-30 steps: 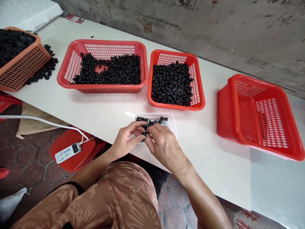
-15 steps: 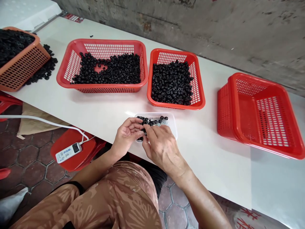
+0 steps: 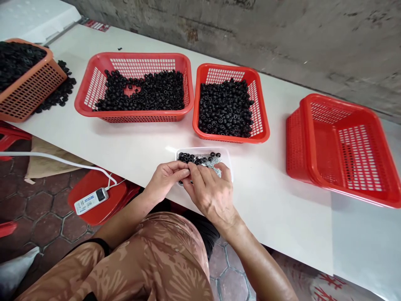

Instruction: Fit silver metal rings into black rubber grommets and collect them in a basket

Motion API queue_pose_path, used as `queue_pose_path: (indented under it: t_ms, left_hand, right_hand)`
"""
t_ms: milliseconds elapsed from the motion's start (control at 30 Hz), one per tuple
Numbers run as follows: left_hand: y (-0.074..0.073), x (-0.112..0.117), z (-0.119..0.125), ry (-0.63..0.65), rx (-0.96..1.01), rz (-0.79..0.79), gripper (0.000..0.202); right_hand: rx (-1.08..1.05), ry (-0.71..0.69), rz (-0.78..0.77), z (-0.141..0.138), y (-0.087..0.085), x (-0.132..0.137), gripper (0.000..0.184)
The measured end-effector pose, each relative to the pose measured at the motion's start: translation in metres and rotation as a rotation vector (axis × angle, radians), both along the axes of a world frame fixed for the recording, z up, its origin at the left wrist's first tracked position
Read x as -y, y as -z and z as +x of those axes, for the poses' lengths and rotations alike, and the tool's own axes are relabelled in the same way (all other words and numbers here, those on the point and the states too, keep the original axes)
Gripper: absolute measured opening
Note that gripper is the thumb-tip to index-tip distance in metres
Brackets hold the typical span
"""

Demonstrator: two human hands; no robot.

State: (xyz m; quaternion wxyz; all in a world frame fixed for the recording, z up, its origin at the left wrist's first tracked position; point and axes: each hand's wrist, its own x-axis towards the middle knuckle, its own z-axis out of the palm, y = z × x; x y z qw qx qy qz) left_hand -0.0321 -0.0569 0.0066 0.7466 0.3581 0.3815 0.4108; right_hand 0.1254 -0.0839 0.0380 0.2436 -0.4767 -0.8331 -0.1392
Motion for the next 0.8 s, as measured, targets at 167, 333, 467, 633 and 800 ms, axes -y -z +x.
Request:
queue_pose_path:
  t_ms: [167, 333, 467, 633, 800]
  left_hand:
    - [-0.005, 0.001, 0.000, -0.011, 0.014, 0.002, 0.033]
    - [-0.010, 0.000, -0.007, 0.074, 0.018, 0.049, 0.037]
    - [-0.011, 0.000, -0.009, 0.127, 0.001, 0.074, 0.037]
    - [-0.005, 0.005, -0.004, 0.058, -0.022, 0.093, 0.041]
    - [0.001, 0.011, -0.002, 0.042, -0.094, 0.107, 0.043]
  right_hand:
    - [-0.053, -0.048, -0.021, 0.000, 0.006, -0.005, 0.024]
    - [-0.053, -0.078, 0.031, 0.004, 0.005, -0.007, 0.019]
    - [-0.054, -0.090, 0.002, 0.005, 0.005, -0.007, 0.021]
    - [-0.036, -0.127, -0.008, 0.005, 0.010, -0.005, 0.021]
    - [0.008, -0.191, 0.005, 0.009, 0.016, -0.005, 0.021]
